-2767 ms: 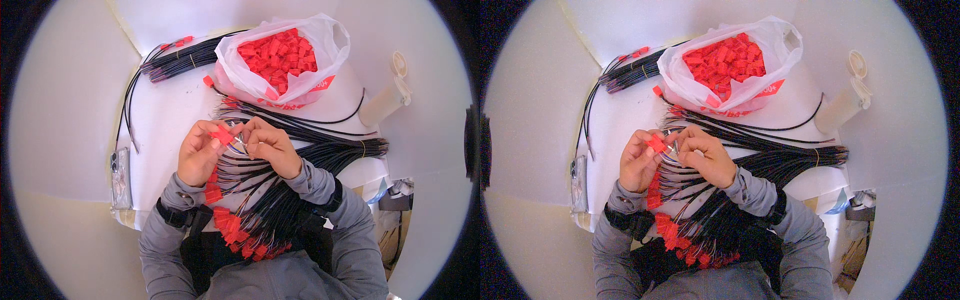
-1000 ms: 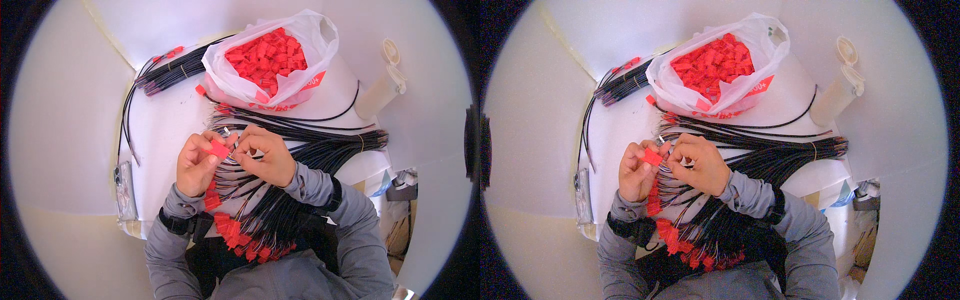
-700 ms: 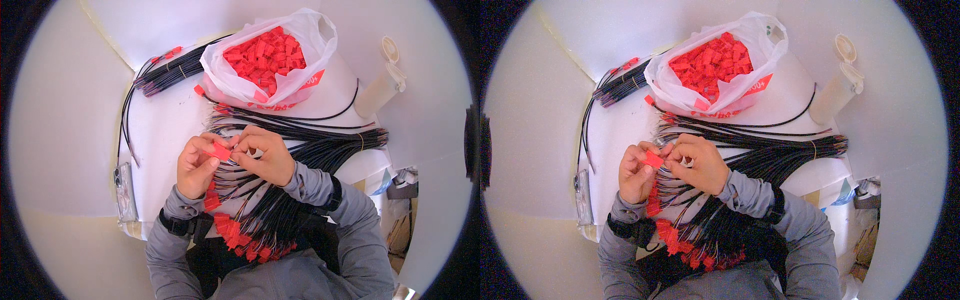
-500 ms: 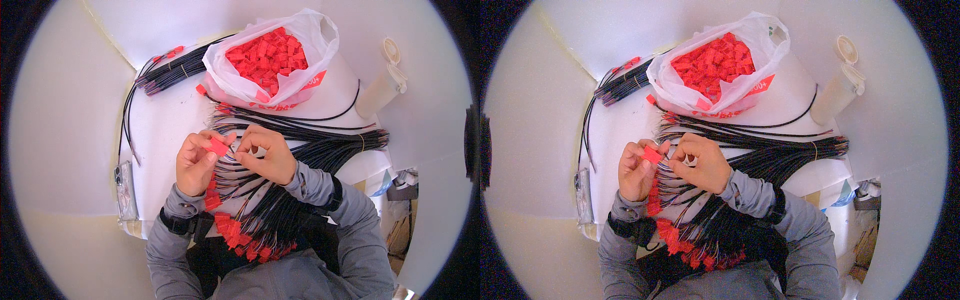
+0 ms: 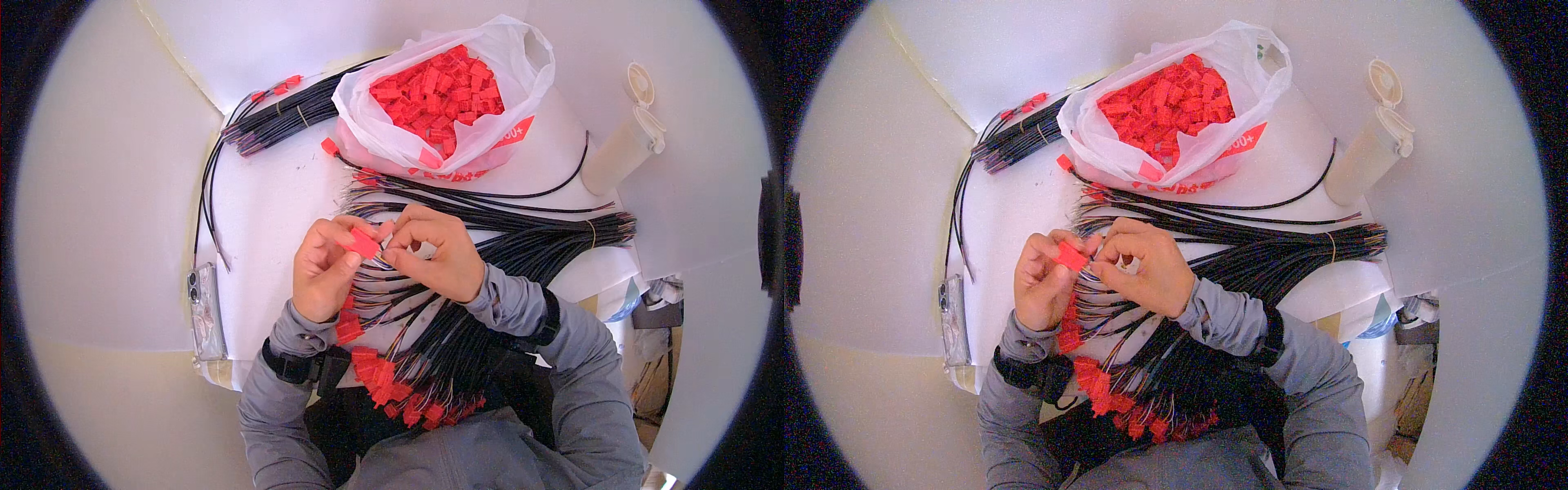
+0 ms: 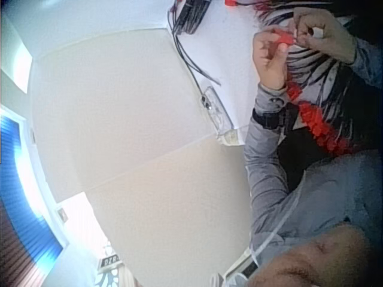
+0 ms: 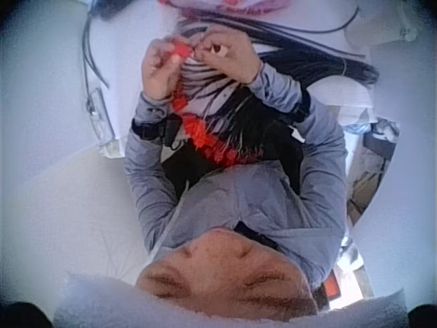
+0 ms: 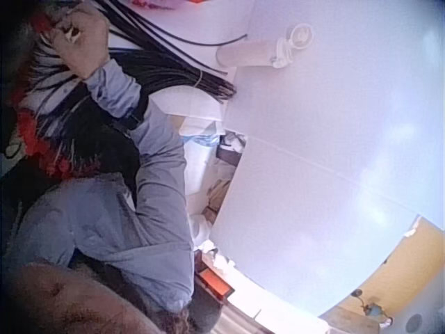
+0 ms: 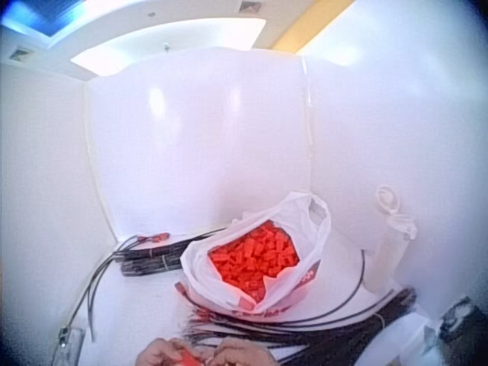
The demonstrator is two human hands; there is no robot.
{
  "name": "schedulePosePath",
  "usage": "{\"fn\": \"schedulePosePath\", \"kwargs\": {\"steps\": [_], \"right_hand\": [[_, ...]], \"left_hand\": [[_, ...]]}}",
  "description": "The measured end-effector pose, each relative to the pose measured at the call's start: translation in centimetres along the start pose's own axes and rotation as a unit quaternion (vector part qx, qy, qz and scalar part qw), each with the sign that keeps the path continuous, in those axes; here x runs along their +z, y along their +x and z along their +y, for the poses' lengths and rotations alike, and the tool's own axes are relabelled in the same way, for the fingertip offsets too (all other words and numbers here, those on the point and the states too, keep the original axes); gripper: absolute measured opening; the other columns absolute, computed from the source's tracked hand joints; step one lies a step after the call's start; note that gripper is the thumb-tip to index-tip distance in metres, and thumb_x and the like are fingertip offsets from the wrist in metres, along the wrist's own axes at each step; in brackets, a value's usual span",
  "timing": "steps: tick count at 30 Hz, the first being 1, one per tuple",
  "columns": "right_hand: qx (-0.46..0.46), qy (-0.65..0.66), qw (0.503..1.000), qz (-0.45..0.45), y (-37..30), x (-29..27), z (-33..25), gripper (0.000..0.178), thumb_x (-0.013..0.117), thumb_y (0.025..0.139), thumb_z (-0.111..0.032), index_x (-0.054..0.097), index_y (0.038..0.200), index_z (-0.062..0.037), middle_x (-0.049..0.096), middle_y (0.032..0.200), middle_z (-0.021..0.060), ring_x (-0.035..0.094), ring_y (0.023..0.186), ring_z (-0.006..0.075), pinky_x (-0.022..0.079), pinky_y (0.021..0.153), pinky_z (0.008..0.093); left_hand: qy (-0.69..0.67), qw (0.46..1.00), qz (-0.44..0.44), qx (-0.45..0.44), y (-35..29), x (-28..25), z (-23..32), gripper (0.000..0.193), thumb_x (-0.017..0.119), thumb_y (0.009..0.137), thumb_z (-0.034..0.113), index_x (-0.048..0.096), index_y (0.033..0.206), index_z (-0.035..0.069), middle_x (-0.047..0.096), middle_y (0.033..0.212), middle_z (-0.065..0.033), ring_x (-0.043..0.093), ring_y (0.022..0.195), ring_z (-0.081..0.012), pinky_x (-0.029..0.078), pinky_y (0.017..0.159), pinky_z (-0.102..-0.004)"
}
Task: Manually attaching red plastic connectors to the ends of black wires to assemble wire harnesses.
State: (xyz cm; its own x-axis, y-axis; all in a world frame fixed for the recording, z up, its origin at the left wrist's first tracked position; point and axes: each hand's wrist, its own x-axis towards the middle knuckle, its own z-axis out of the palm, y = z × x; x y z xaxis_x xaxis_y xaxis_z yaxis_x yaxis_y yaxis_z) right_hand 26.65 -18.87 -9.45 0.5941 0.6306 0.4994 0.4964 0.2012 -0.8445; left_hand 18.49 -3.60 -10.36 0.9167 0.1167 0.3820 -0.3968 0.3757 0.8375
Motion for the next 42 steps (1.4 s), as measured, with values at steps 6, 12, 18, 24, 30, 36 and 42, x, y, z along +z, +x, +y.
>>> {"fn": "schedulePosePath", "kwargs": {"steps": [6,12,18,24,30,36,42], "right_hand": [[0.127,0.02,0.991,0.021,-0.1,0.2,1.0,0.015,0.062,0.073,-0.015,0.058,0.069,-0.0009,0.051,0.065,0.0043,0.046,0.056,0.0106,0.038,0.051,0.0246],[0.167,0.075,0.983,-0.029,-0.1,0.2,1.0,0.014,0.063,0.072,-0.016,0.061,0.073,-0.0015,0.052,0.064,0.0026,0.045,0.057,0.009,0.037,0.051,0.0237],[0.136,0.056,0.989,0.013,0.0,-0.1,0.5,0.012,0.063,0.072,-0.013,0.061,0.07,-0.0013,0.052,0.065,0.0029,0.046,0.058,0.0088,0.037,0.052,0.0235],[0.132,0.058,0.989,0.033,0.0,-0.2,0.4,0.01,0.064,0.07,-0.01,0.06,0.068,-0.0011,0.053,0.065,0.0027,0.046,0.058,0.0087,0.036,0.053,0.0232],[0.119,0.076,0.989,0.037,0.0,-0.1,0.5,0.009,0.063,0.07,-0.008,0.059,0.069,-0.0007,0.052,0.065,0.0018,0.046,0.06,0.0086,0.037,0.055,0.0228],[0.105,0.119,0.987,0.024,0.0,0.0,0.7,0.01,0.06,0.073,-0.008,0.054,0.072,-0.0006,0.049,0.067,0.0019,0.046,0.063,0.0091,0.037,0.059,0.0227],[0.097,0.141,0.985,-0.021,0.0,-0.2,0.5,0.009,0.057,0.074,-0.007,0.052,0.069,-0.0012,0.048,0.073,0.0035,0.048,0.074,0.0114,0.037,0.066,0.0235]], "left_hand": [[-0.007,0.999,0.004,0.045,0.1,0.1,0.1,0.014,0.053,0.08,0.002,0.045,0.091,0.006,0.049,0.101,-0.0144,0.05,0.097,-0.0223,0.029,0.098,-0.0506],[-0.012,0.999,-0.015,0.025,0.0,0.0,0.2,0.013,0.053,0.081,0.003,0.045,0.091,0.005,0.048,0.101,-0.0146,0.048,0.104,-0.0291,0.027,0.099,-0.0501],[-0.015,0.999,0.001,0.034,0.0,0.1,0.3,0.014,0.053,0.08,0.003,0.044,0.09,0.004,0.048,0.102,-0.0146,0.045,0.109,-0.036,0.031,0.096,-0.0474],[-0.011,1.0,-0.001,0.021,0.0,-0.1,0.4,0.016,0.053,0.081,0.005,0.043,0.093,0.007,0.046,0.103,-0.0119,0.046,0.108,-0.0332,0.029,0.098,-0.0479],[-0.012,1.0,-0.007,0.023,-0.1,-0.4,0.3,0.015,0.052,0.081,0.005,0.044,0.094,0.007,0.046,0.104,-0.0119,0.046,0.11,-0.0355,0.031,0.096,-0.0478],[-0.013,1.0,-0.003,0.011,-0.1,-0.1,0.4,0.017,0.052,0.081,0.005,0.044,0.096,0.007,0.046,0.104,-0.0119,0.047,0.107,-0.0314,0.031,0.097,-0.0467],[-0.041,0.999,0.016,-0.001,0.0,-0.1,0.3,0.016,0.053,0.08,0.003,0.043,0.093,0.005,0.047,0.103,-0.0142,0.048,0.103,-0.0281,0.031,0.097,-0.0482]]}}
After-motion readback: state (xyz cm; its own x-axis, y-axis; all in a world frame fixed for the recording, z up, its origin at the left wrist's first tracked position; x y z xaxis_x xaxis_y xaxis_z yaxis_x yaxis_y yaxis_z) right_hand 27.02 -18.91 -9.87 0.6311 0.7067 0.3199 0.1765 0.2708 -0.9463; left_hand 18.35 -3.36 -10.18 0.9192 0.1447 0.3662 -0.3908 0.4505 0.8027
